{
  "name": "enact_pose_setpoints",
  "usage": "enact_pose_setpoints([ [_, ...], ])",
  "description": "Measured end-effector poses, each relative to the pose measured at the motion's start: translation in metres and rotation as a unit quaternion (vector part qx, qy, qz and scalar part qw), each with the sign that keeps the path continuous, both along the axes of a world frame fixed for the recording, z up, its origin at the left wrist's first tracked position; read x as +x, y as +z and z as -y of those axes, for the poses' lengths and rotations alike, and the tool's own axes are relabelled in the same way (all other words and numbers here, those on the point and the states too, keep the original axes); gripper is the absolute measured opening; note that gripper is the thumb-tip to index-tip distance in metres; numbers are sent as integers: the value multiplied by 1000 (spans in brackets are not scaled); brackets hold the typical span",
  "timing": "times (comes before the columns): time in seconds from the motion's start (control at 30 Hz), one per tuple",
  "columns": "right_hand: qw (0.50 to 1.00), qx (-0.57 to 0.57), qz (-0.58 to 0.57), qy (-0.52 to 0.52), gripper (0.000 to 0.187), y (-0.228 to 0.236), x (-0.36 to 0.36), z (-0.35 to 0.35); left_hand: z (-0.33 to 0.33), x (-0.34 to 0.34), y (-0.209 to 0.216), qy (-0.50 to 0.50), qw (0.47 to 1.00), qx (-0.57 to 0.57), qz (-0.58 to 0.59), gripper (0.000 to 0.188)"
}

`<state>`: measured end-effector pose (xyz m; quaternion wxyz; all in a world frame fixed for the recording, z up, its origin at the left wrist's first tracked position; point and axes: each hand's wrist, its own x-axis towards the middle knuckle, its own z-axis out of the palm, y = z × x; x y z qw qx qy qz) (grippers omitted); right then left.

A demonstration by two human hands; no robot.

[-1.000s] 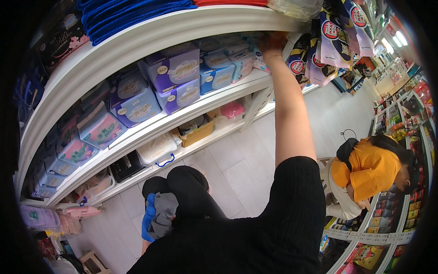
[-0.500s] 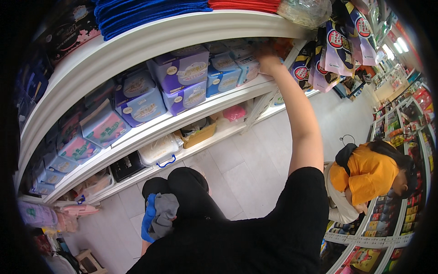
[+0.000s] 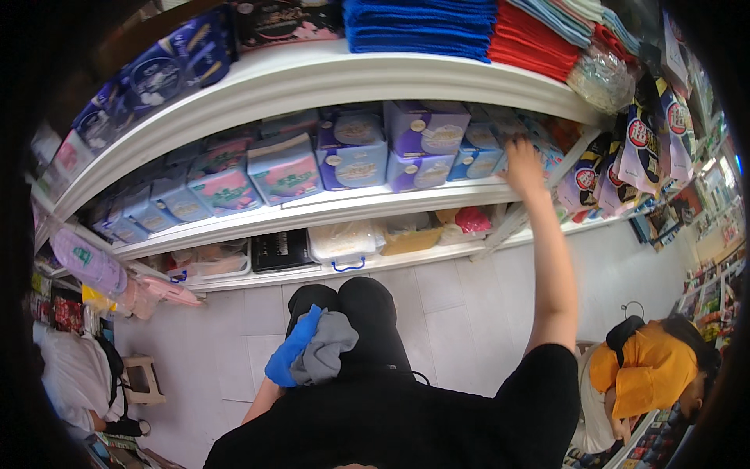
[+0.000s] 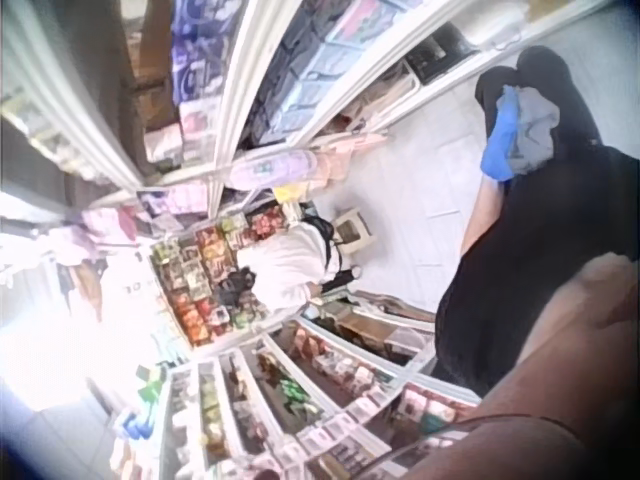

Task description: The person wipes and restocks packages of sanitary pads on a store shelf. They repeatedly pick up packages, wipe them with a cloth, and place them back on the shelf in an organized manner.

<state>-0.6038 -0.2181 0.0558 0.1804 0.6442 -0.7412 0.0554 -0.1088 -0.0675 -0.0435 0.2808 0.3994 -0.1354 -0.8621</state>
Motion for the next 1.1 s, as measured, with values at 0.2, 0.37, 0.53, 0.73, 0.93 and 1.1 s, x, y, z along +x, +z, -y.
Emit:
enact_pose_setpoints([
  [0.2, 891, 45, 400, 207, 53, -35, 184, -90, -21, 18, 9, 3, 1000, -3, -8, 45],
  [0.37, 788, 351, 405, 304, 62, -48, 317, -151, -50, 48, 2, 33, 995, -69, -60, 48],
  [0.53, 654, 434, 584, 206, 63, -70, 352, -167, -63, 86, -5, 28, 981, -170, -93, 51],
  [0.73, 622, 200, 710, 264, 31, -74, 384, -192, -62, 108, -4, 2, 952, -307, 19, 58],
  [0.93, 629, 159, 726, 228, 24, -67, 380, -205, -66, 97, 2, 37, 933, -294, 205, 49],
  [1.1, 587, 170, 763, 208, 24, -59, 368, -201, -61, 100, -7, 67, 905, -360, 215, 12],
])
